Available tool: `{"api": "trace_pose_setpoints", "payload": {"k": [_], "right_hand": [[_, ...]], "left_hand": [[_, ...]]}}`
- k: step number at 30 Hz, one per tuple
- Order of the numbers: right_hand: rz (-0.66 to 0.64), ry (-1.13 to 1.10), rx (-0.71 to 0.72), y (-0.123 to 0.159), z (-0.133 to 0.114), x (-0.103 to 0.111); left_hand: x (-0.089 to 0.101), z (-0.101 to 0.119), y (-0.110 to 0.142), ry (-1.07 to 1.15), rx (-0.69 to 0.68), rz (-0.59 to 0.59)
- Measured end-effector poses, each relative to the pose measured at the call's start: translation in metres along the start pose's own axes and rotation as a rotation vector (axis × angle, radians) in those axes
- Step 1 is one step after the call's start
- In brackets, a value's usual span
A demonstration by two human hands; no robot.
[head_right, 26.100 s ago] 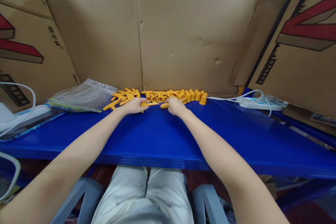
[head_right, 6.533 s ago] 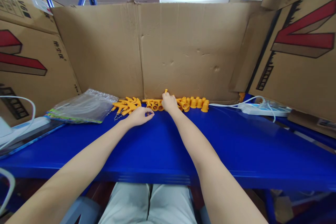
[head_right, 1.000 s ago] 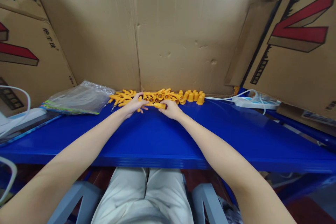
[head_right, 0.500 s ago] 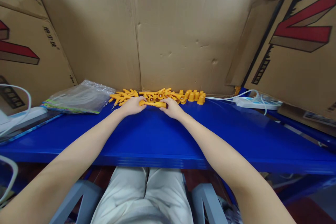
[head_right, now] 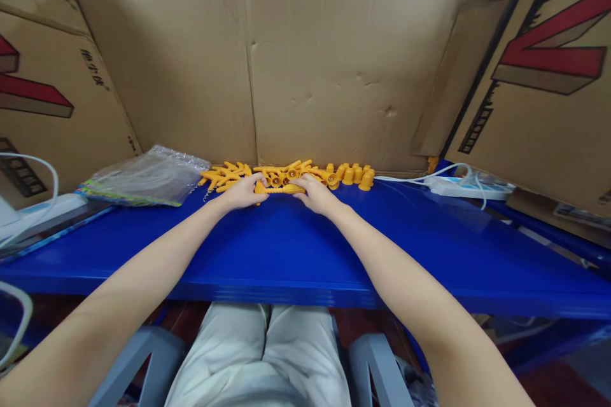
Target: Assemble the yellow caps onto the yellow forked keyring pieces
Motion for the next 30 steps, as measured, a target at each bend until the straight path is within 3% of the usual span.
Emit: {"api": "trace_pose_setpoints", "payload": {"k": [11,17,20,23,26,30], "right_hand": [[-0.070,-0.165,-0.077,0.002,0.004,-0.004],[-0.036,-0.492,-0.227,0.002,0.013,0.003],[-0.097,-0.607,-0.333,0.005,0.009,0.006],[-0.179,-0.652,-0.474,0.007,0.002,0.004],[-0.176,-0.660,-0.604,0.007,-0.001,0.002],[-0.181,-0.692,-0.671,0.006,-0.004,0.004]], "left_hand": [[0.000,-0.005,-0.004,-0.100,-0.035,-0.035],[0.006,-0.006,-0.004,-0.130,-0.006,0.011],[0.006,-0.005,-0.003,-0.128,-0.011,0.012],[0.004,-0.003,-0.002,-0.097,-0.013,-0.006],[0.003,-0.001,-0.002,-0.070,-0.010,-0.021],[0.004,-0.002,-0.003,-0.070,0.007,-0.018]]}}
Point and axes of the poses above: each hand's wrist, its own y-axis away from the middle knuckle, its own x-axis out of the back of the hand, z = x × y, the point moved 3 cm from there along -y, towards the middle knuckle, and after that the axes turned 5 degrees about y, right-handed, at the moved point
